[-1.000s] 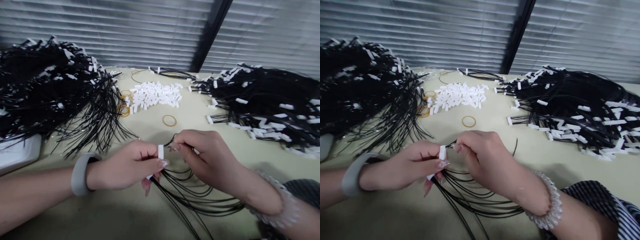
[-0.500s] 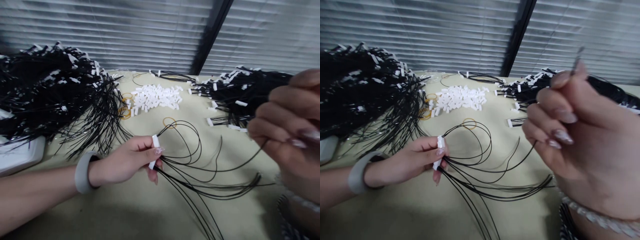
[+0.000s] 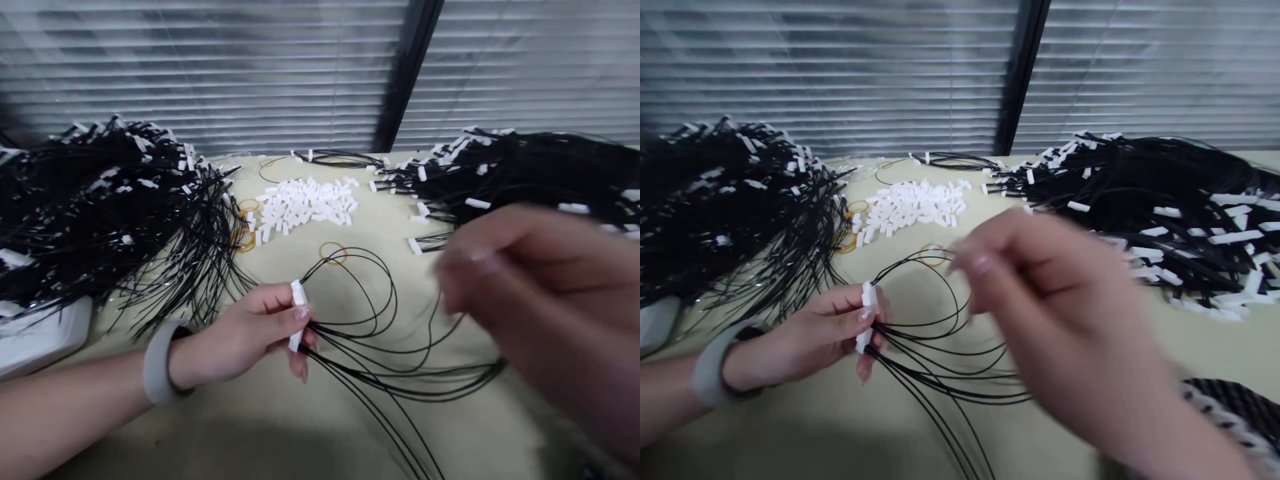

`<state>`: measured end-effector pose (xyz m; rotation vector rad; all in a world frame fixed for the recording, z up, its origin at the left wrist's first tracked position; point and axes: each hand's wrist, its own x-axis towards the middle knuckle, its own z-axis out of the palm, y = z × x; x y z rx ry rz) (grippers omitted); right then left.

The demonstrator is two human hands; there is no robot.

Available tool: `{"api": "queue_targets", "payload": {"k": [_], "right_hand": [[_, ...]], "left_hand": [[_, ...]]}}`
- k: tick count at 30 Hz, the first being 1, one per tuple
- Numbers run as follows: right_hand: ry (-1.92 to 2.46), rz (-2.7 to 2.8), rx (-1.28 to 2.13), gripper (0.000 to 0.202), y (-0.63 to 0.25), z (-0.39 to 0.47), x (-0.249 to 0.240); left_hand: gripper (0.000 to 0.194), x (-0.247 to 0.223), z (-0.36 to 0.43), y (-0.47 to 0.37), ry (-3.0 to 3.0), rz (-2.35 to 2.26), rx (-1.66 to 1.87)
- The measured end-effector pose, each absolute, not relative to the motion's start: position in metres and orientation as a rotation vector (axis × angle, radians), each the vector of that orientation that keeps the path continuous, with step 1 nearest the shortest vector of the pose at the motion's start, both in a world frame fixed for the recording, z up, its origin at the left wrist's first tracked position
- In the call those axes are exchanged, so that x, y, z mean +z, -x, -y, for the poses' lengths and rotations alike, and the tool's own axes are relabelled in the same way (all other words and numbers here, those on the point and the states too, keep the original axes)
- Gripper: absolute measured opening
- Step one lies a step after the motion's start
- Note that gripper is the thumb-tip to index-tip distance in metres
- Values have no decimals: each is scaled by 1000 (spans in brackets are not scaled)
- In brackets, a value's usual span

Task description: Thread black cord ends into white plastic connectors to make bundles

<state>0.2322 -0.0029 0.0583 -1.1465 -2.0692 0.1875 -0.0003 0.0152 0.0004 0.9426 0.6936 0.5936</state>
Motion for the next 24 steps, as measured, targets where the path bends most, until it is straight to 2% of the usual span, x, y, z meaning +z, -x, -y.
{"api": "queue_targets", "payload": {"k": [2,8,24], "right_hand": [[1071,2156,297,13,-213,2,50],[1100,2275,313,14,-196,-1,30],[1120,2334,377,15,-191,-3,31]], "left_hand": [[21,1,-13,1,-1023,-717,557],[20,7,-7,0,-1239,-802,461],[22,9,-7,-2,-1346,-815,408]]}}
